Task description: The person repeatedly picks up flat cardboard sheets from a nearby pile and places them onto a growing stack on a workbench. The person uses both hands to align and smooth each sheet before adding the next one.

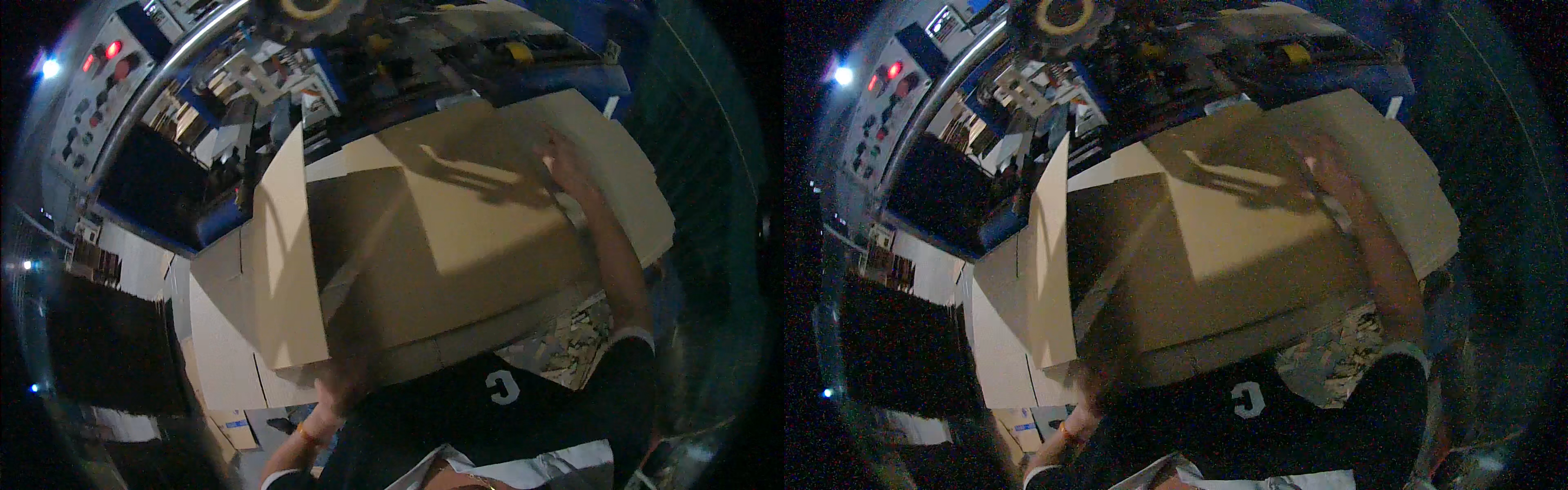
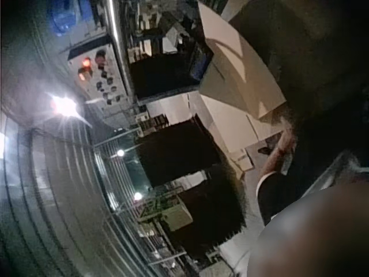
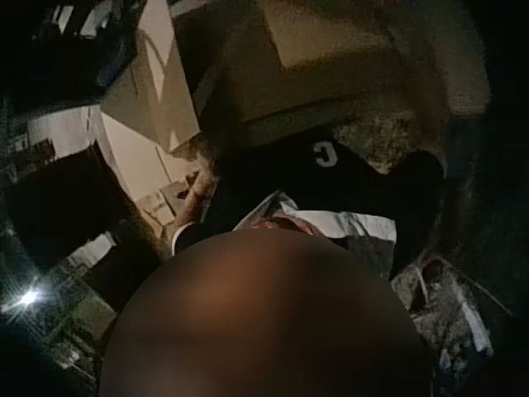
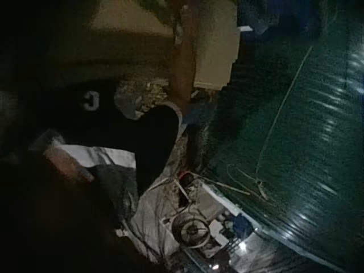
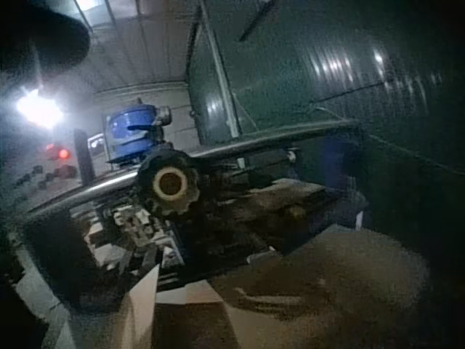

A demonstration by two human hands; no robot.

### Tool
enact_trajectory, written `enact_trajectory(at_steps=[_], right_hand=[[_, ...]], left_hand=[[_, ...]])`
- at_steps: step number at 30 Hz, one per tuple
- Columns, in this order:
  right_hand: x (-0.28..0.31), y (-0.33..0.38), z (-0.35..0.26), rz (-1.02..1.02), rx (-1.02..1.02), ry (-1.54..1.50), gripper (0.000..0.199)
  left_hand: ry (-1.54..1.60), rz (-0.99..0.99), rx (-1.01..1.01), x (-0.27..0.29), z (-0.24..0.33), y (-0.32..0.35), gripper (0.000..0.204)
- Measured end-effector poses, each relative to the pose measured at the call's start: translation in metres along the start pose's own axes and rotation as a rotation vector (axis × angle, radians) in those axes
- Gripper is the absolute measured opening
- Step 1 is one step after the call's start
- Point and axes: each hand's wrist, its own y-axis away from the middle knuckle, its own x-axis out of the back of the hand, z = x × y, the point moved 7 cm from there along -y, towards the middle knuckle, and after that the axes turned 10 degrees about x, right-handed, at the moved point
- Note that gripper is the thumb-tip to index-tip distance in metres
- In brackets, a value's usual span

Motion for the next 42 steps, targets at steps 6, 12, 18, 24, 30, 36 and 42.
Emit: enact_trajectory(at_steps=[6,12,18,24,30,36,42], right_hand=[[0.025,0.127,-0.118,-0.441,0.21,0.482,0.068],[-0.001,0.175,-0.131,-0.518,0.266,0.465,0.085],[-0.005,0.153,-0.119,-0.421,0.423,0.44,0.087],[-0.025,0.104,-0.094,-0.33,0.513,0.501,0.079],[-0.064,0.015,-0.093,-0.398,0.318,0.112,0.061],[-0.114,-0.024,-0.121,-0.395,0.31,0.191,0.061],[-0.127,-0.03,-0.139,-0.395,0.298,0.161,0.061]], left_hand=[[-0.528,0.758,-0.049,0.06,-0.021,0.049,0.071],[-0.707,0.188,-0.17,0.029,-0.044,-0.034,0.054],[-0.733,0.261,-0.167,0.029,-0.05,-0.033,0.053],[-0.608,0.364,-0.199,0.048,-0.085,-0.08,0.053],[-0.638,0.554,-0.303,0.069,-0.108,-0.19,0.058],[-0.651,0.827,0.342,0.115,-0.106,-0.225,0.069],[-0.15,1.437,0.581,0.139,-0.152,0.029,0.083]])
